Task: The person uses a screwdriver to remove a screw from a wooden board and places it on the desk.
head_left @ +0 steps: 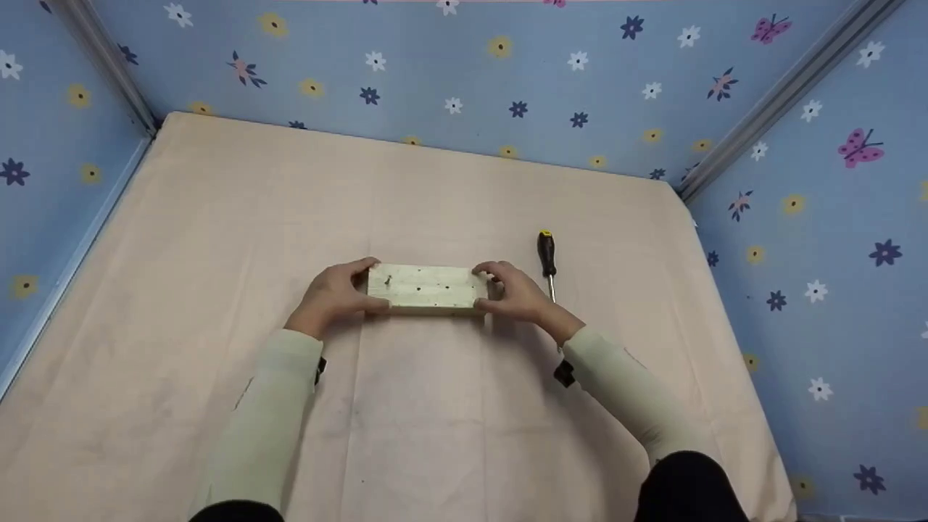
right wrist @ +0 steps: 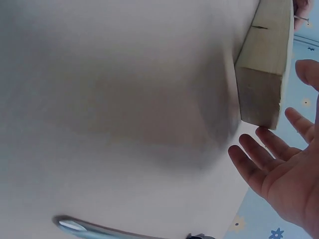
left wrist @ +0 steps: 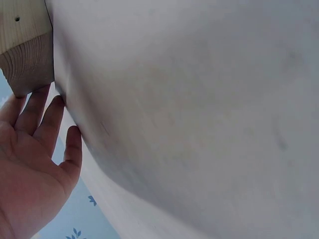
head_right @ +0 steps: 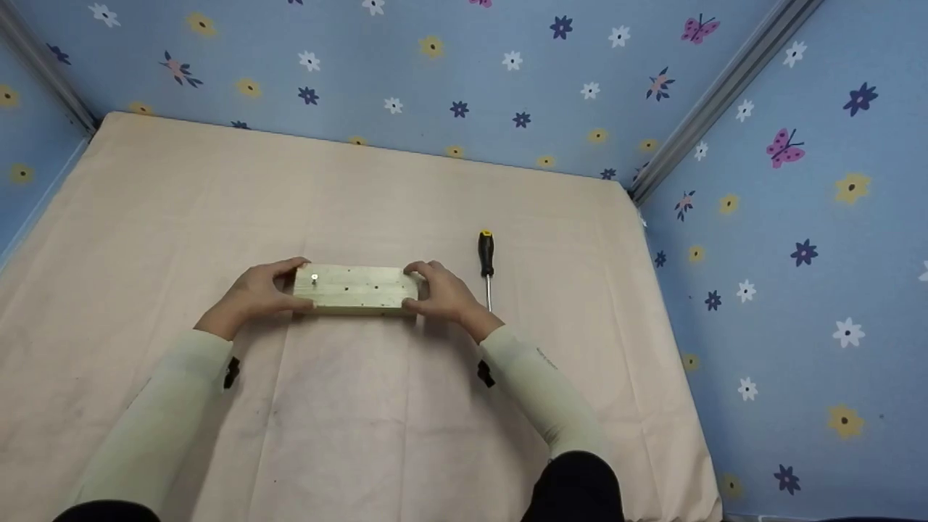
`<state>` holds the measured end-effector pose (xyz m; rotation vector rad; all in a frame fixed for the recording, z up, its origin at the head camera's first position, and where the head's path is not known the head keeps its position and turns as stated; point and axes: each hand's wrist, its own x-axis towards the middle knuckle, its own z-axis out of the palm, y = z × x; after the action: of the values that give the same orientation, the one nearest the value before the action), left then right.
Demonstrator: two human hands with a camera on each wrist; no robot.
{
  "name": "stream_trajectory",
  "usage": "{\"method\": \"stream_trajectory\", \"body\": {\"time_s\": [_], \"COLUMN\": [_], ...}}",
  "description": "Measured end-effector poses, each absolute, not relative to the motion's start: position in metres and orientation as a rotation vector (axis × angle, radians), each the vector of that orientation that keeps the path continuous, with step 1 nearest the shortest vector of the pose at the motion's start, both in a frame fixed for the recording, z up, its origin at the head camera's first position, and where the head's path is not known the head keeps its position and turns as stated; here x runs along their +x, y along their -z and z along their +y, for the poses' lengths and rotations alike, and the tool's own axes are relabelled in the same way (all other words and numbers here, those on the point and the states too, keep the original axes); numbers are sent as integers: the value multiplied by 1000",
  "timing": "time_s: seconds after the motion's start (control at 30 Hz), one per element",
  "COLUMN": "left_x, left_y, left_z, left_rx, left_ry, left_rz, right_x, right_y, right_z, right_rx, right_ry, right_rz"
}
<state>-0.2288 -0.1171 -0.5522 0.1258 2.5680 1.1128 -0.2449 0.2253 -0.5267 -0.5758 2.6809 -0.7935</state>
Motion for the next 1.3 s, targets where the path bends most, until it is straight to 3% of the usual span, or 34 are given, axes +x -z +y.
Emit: {"method": "stream_trajectory", "body": {"time_s": [0.6,1.3], "left_x": [-234,-230], "left_y": [544,546], "left_z": [-108,-89], "left_rx": [199,236], "left_ry": [-1072,-1551], "left_rz": [2610,2672], "right_x": [-244,-238], "right_y": [526,532], "right_z": [226,225], "right_rx": [-571,-525], "right_ry": [696,712], "right_rz": [2671,2649]}}
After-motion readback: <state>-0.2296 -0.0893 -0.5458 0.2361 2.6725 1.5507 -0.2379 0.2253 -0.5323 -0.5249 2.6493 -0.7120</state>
